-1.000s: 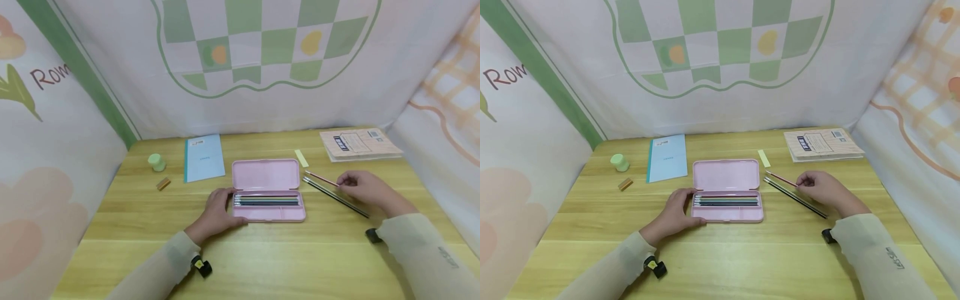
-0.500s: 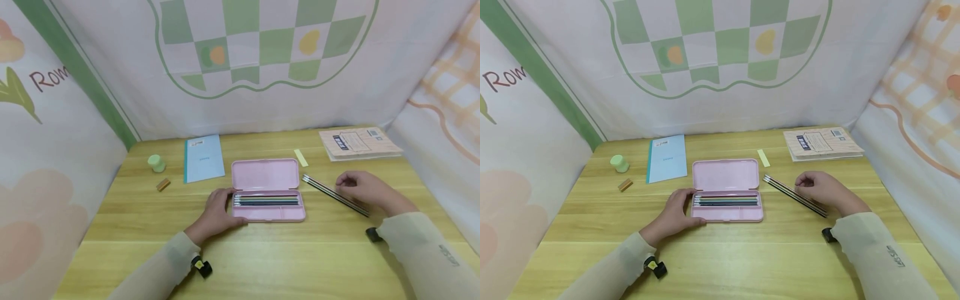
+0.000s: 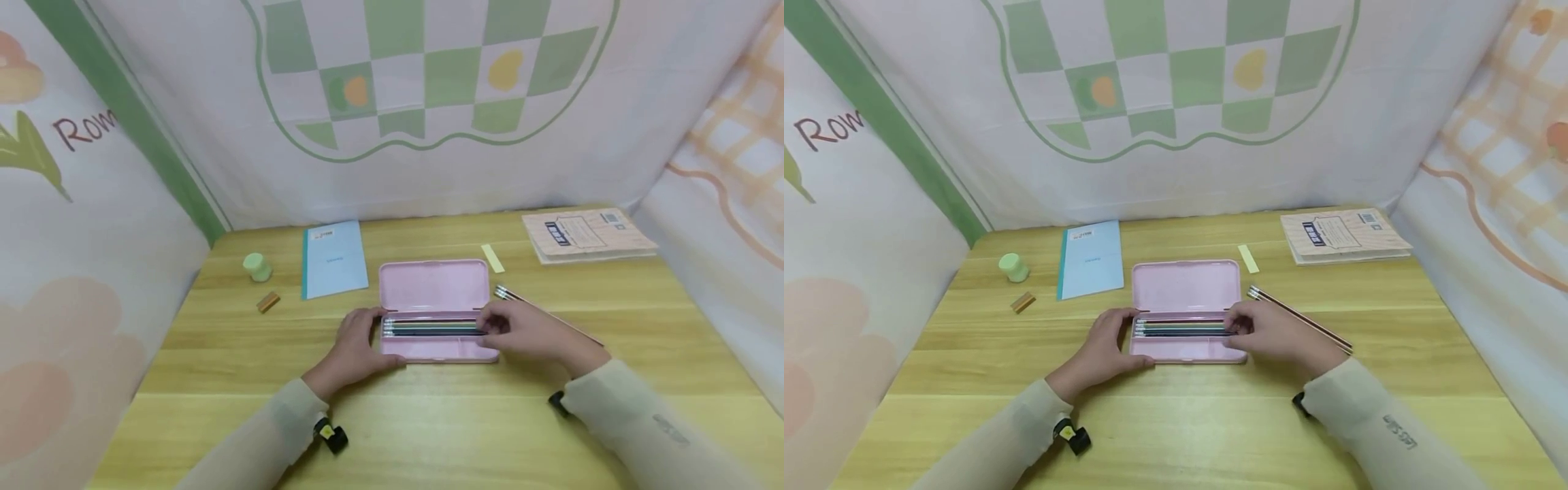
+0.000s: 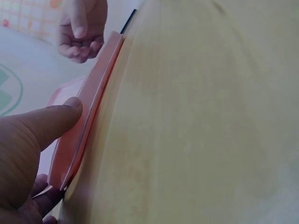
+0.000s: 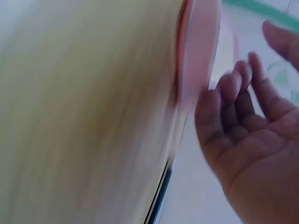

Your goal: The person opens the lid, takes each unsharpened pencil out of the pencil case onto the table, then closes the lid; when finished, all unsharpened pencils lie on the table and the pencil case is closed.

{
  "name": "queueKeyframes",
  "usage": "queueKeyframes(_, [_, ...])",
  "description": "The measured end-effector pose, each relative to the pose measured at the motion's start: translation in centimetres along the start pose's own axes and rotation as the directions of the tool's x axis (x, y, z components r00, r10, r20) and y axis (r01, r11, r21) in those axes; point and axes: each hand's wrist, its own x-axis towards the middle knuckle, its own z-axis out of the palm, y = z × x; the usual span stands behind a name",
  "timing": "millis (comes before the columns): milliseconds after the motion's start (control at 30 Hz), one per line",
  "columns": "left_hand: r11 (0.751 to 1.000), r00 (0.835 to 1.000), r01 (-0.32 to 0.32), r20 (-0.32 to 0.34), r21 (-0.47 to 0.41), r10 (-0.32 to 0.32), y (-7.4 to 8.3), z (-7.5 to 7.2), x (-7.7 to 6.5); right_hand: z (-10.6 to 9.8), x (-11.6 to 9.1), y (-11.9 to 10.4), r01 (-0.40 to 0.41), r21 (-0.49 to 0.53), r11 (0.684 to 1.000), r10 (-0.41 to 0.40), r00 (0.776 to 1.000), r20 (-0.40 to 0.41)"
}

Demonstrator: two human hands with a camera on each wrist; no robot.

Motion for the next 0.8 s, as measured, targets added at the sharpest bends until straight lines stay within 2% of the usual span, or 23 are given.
queueKeyframes(233, [1.0,1.0,-0.003,-0.009,-0.021,0.003,0.0,0.2,0.2,2.0,2.1,-1.4,0.02,-0.047,0.999,-0.024,0.995,-0.095])
queueKeyframes(467, [0.999,1.0,0.026,0.007,-0.028,-0.026,-0.1,0.6,-0.4,3.0,2.7,-1.4,-0.016,-0.091,0.996,0.01,0.998,-0.061])
queueKeyframes(633, [0.999,1.0,0.022,-0.009,-0.03,-0.022,0.0,0.4,-0.5,3.3,3.2,-1.8,0.033,-0.072,0.997,-0.037,0.998,-0.05])
queueKeyframes(800, [1.0,1.0,0.011,-0.015,-0.018,-0.012,0.1,0.1,-0.2,3.3,3.9,-2.2,0.055,-0.109,0.992,-0.058,0.998,-0.029])
